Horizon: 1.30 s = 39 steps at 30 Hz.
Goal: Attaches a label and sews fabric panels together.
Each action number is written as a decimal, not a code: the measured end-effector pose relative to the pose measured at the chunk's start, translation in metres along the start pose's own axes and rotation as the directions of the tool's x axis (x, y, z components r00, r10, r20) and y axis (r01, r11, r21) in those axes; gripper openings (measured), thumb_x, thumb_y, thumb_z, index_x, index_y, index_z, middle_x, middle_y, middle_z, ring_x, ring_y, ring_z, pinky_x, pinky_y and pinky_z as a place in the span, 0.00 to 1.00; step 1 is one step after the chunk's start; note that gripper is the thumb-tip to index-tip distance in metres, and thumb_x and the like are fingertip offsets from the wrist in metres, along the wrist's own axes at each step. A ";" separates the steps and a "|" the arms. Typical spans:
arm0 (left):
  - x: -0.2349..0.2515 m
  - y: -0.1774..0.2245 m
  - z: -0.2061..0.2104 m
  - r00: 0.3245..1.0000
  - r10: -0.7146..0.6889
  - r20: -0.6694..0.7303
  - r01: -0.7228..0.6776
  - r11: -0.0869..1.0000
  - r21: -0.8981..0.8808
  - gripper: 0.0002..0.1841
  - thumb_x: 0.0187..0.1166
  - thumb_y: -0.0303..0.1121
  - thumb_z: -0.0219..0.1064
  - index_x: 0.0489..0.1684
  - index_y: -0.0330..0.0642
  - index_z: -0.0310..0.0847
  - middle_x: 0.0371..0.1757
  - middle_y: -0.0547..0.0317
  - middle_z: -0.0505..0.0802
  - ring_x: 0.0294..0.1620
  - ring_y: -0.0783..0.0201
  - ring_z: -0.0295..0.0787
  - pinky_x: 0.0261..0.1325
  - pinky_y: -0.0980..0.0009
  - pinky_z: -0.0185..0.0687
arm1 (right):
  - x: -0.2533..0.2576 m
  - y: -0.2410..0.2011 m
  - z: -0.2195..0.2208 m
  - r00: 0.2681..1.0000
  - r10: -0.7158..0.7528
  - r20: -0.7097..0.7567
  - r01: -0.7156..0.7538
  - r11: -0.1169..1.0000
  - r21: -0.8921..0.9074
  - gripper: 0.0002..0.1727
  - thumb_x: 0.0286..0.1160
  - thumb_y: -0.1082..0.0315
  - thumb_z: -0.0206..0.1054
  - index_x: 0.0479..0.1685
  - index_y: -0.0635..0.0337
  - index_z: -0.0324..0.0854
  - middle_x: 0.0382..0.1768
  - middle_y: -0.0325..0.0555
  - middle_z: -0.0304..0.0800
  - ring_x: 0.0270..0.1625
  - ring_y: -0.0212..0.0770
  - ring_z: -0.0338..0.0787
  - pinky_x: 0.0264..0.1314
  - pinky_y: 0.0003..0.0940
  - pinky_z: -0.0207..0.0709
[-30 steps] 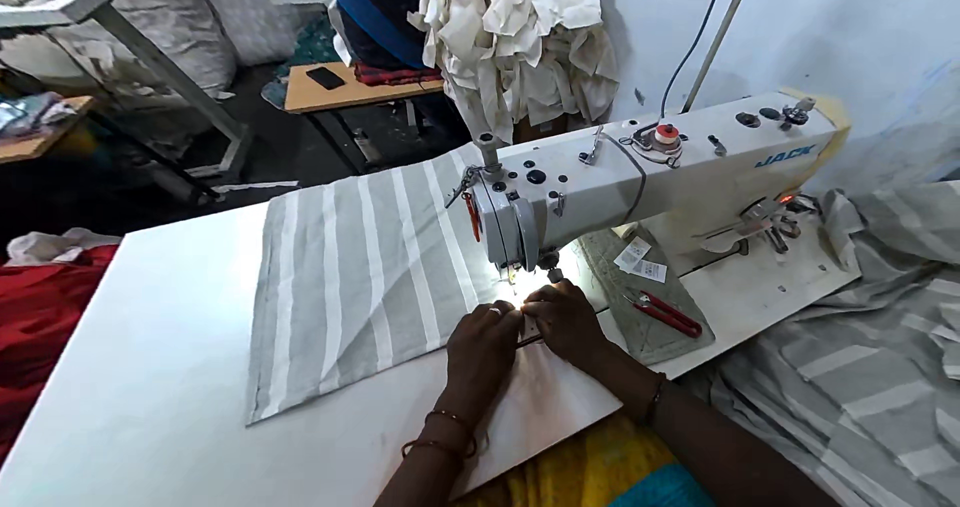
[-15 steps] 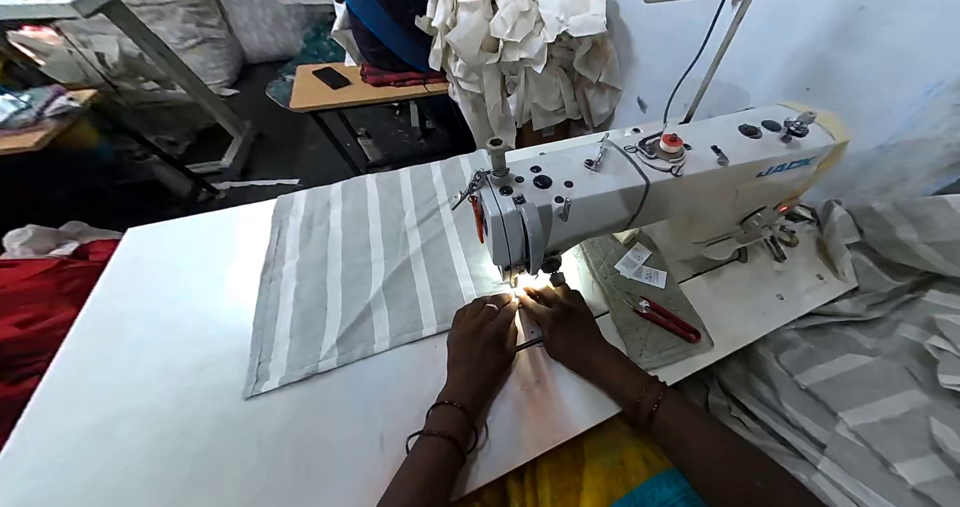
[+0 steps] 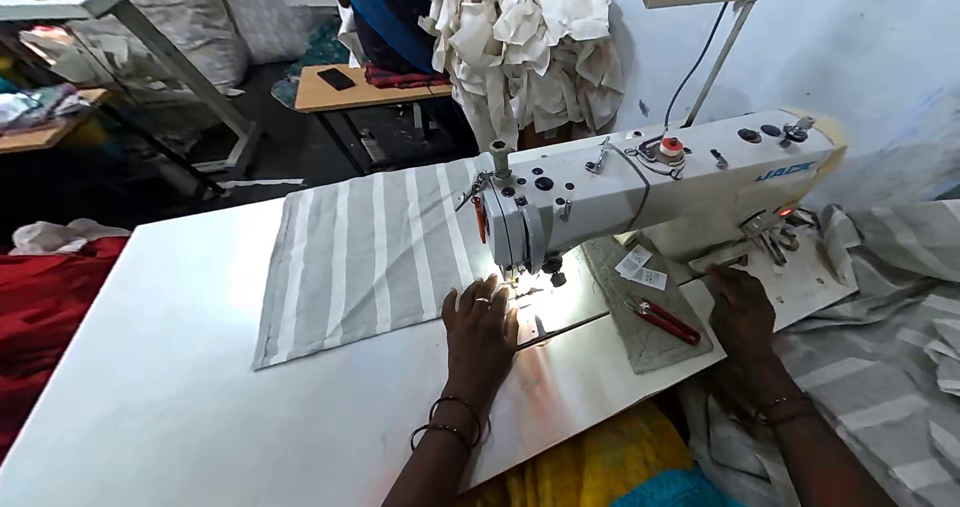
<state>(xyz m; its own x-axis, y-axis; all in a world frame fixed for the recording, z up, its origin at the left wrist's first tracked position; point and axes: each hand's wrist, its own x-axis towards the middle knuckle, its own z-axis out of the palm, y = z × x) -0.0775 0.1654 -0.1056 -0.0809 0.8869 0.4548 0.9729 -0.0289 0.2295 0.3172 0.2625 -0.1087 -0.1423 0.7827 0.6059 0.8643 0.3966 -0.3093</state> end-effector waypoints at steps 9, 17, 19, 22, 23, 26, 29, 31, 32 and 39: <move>-0.035 -0.001 -0.015 0.998 -0.007 -0.062 0.007 1.000 -0.001 0.25 0.82 0.48 0.57 0.63 0.39 0.89 0.74 0.44 0.86 0.78 0.38 0.78 0.83 0.33 0.57 | -0.126 0.027 -0.106 0.862 0.485 0.151 -0.337 0.769 -0.544 0.28 0.74 0.64 0.72 0.70 0.73 0.80 0.73 0.79 0.76 0.79 0.83 0.69 0.73 0.83 0.60; -0.080 0.009 -0.023 0.995 0.055 -0.086 -0.069 0.983 -0.173 0.25 0.83 0.51 0.58 0.59 0.41 0.90 0.72 0.34 0.86 0.76 0.31 0.77 0.80 0.35 0.58 | -0.111 -0.009 -0.172 0.907 0.388 -0.163 -0.421 0.847 -0.325 0.07 0.76 0.71 0.71 0.39 0.68 0.91 0.42 0.62 0.92 0.47 0.63 0.92 0.49 0.62 0.84; -0.095 0.031 -0.033 0.992 0.115 -0.056 -0.126 0.947 -0.294 0.21 0.83 0.46 0.61 0.58 0.39 0.91 0.72 0.32 0.86 0.75 0.30 0.78 0.79 0.34 0.62 | -0.099 -0.027 -0.181 0.918 0.300 -0.261 -0.351 0.920 -0.176 0.07 0.72 0.69 0.72 0.37 0.65 0.92 0.38 0.54 0.92 0.42 0.54 0.91 0.45 0.54 0.85; -0.107 0.078 -0.052 0.970 0.234 0.072 -0.156 0.817 -0.555 0.18 0.85 0.39 0.63 0.58 0.35 0.90 0.67 0.37 0.90 0.70 0.40 0.86 0.72 0.43 0.78 | -0.105 -0.067 -0.176 0.951 0.238 -0.199 -0.233 0.971 0.049 0.09 0.73 0.64 0.70 0.34 0.61 0.91 0.37 0.45 0.92 0.39 0.38 0.92 0.43 0.39 0.89; -0.107 0.093 -0.056 0.954 0.278 0.115 -0.127 0.719 -0.683 0.19 0.87 0.39 0.61 0.59 0.33 0.89 0.64 0.42 0.92 0.66 0.49 0.90 0.69 0.51 0.84 | -0.112 -0.085 -0.171 0.966 0.179 -0.189 -0.161 0.981 0.107 0.10 0.74 0.62 0.69 0.34 0.58 0.90 0.36 0.43 0.92 0.40 0.35 0.92 0.43 0.34 0.89; -0.102 0.135 -0.072 0.803 0.449 0.392 0.330 0.214 -0.920 0.41 0.85 0.61 0.58 0.77 0.25 0.70 0.69 0.48 0.90 0.65 0.59 0.91 0.64 0.59 0.91 | -0.141 -0.142 -0.161 0.990 -0.049 -0.130 0.068 0.987 0.149 0.12 0.83 0.58 0.63 0.38 0.52 0.88 0.38 0.41 0.93 0.46 0.35 0.92 0.52 0.29 0.86; -0.103 0.174 -0.084 0.769 0.348 0.537 0.516 0.159 -0.842 0.23 0.80 0.46 0.71 0.60 0.34 0.80 0.48 0.63 0.96 0.49 0.69 0.95 0.57 0.64 0.93 | -0.156 -0.163 -0.160 0.980 -0.159 0.118 0.138 0.976 0.165 0.11 0.80 0.62 0.63 0.32 0.52 0.89 0.35 0.42 0.91 0.41 0.40 0.90 0.41 0.33 0.86; -0.108 0.185 -0.075 0.811 0.215 0.544 0.450 0.364 -0.815 0.14 0.80 0.39 0.71 0.49 0.36 0.88 0.39 0.63 0.97 0.43 0.73 0.95 0.55 0.68 0.93 | -0.154 -0.148 -0.170 0.947 -0.108 0.304 0.069 0.988 0.137 0.14 0.82 0.54 0.66 0.38 0.51 0.93 0.42 0.43 0.94 0.47 0.42 0.94 0.44 0.39 0.90; -0.111 0.185 -0.072 0.837 0.171 0.520 0.410 0.434 -0.802 0.13 0.80 0.38 0.70 0.46 0.37 0.90 0.38 0.62 0.96 0.42 0.73 0.94 0.54 0.68 0.92 | -0.149 -0.131 -0.177 0.932 -0.015 0.362 -0.003 0.999 0.050 0.18 0.81 0.48 0.66 0.44 0.50 0.94 0.46 0.44 0.95 0.51 0.45 0.95 0.48 0.46 0.91; -0.115 0.118 -0.104 0.852 -0.393 0.346 0.498 0.402 -0.768 0.18 0.87 0.30 0.60 0.62 0.18 0.75 0.47 0.48 0.90 0.46 0.72 0.89 0.57 0.69 0.88 | -0.093 0.002 -0.243 0.793 0.419 0.443 -0.250 0.886 -0.391 0.30 0.61 0.50 0.85 0.62 0.56 0.90 0.72 0.63 0.82 0.80 0.69 0.73 0.77 0.72 0.68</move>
<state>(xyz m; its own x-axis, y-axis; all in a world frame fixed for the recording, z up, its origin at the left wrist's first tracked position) 0.0245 0.0125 -0.0415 -0.3765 0.9264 -0.0009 0.1844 0.0759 0.9799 0.4498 0.0736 0.0122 0.0354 0.9990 0.0259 0.9898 -0.0315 -0.1388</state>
